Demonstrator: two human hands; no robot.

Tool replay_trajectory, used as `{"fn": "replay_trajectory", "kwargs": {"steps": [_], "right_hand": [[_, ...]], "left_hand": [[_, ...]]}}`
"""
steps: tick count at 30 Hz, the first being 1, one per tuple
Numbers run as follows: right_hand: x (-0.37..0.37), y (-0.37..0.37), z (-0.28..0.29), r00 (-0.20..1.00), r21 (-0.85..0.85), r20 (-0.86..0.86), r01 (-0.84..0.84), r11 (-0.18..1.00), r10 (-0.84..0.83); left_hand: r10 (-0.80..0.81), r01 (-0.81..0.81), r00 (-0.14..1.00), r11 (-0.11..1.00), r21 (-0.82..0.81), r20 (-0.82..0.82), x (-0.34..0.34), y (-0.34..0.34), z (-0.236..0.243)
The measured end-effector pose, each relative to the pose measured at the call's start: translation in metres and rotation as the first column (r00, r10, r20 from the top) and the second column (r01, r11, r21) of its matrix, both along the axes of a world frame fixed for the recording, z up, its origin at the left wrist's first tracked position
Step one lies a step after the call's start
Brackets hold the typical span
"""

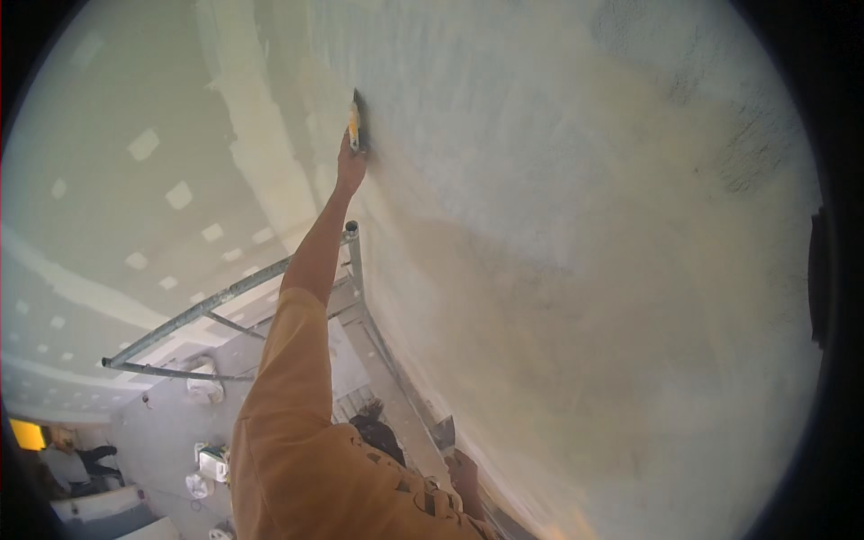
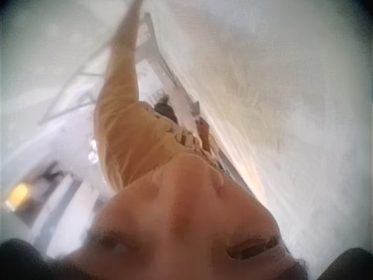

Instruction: Applying joint compound to a drywall ceiling and wall joints using a trowel and a putty knife while standing on a scaffold.

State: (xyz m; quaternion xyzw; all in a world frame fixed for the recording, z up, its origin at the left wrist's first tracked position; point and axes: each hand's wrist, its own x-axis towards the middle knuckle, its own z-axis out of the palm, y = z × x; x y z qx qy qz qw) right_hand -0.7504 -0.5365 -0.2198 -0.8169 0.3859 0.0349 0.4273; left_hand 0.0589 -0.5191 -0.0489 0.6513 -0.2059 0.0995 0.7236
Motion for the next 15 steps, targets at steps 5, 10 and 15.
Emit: {"fn": "replay_trajectory", "kwargs": {"steps": [5, 10, 15], "right_hand": [[-0.009, -0.015, -0.006, 0.999, 0.052, 0.020, -0.038, 0.998, 0.037], [-0.033, -0.034, -0.009, 0.975, -0.109, 0.150, -0.150, 0.983, 0.165], [-0.083, -0.057, -0.013, 0.971, 0.022, 0.237, -0.022, 1.000, 0.016]], "left_hand": [[0.058, -0.070, 0.978, 0.996, 0.054, 0.203, -0.064, -0.012, 0.002], [0.068, -0.089, 0.980, 0.991, 0.103, 0.186, -0.171, -0.025, 0.018], [0.014, -0.025, 0.991, 0.996, 0.080, 0.135, -0.290, -0.040, 0.020]]}}
